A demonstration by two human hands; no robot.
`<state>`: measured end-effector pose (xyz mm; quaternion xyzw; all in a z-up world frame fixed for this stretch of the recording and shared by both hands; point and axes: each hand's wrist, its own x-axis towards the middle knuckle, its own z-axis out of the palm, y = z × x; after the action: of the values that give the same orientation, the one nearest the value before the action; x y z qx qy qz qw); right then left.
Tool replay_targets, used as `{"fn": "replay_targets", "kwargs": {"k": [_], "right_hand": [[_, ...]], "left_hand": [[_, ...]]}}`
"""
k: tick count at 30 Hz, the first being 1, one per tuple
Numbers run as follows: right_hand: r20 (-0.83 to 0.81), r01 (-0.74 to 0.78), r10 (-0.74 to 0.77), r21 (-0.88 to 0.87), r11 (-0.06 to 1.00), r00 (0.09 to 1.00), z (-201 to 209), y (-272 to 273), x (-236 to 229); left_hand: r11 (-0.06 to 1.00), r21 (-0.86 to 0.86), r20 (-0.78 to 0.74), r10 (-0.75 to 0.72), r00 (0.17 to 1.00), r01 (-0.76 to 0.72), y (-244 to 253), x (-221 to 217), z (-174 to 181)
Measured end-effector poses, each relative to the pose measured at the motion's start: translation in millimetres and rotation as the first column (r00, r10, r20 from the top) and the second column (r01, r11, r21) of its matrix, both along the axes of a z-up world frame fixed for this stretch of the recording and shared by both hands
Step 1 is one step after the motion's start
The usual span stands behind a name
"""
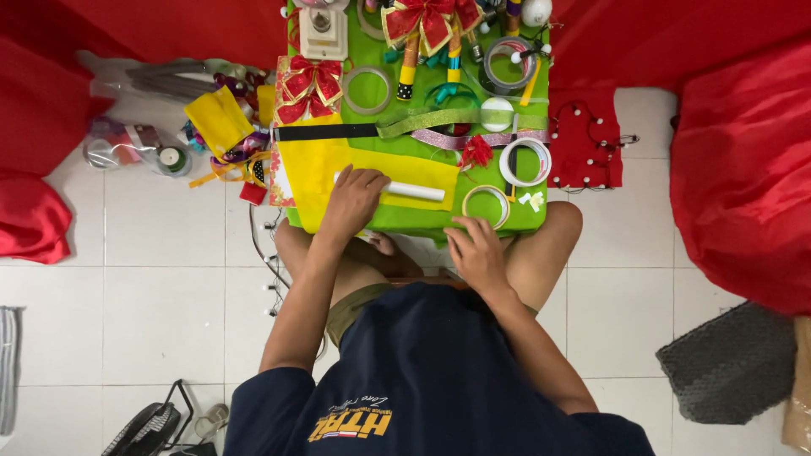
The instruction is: The person is decorating a green board by applying double-sided tape to a white tube and sticking yellow paper onto it.
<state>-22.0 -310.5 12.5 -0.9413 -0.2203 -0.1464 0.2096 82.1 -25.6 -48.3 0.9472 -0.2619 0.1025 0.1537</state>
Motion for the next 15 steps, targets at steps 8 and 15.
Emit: {"fn": "replay_targets", "kwargs": {"k": [8, 15], "right_hand": [[0.131, 0.024, 0.019, -0.315, 0.949, 0.991, 1, 20, 23], [0.115, -0.039, 0.082, -0.336, 0.941, 0.99, -21, 17, 28]], "left_hand": [[1.0, -0.002, -0.004, -0.03, 1.0, 0.03, 6, -4, 24], [1.0, 0.003, -0.008, -0.03, 1.0, 0.03, 9, -7, 30]]}}
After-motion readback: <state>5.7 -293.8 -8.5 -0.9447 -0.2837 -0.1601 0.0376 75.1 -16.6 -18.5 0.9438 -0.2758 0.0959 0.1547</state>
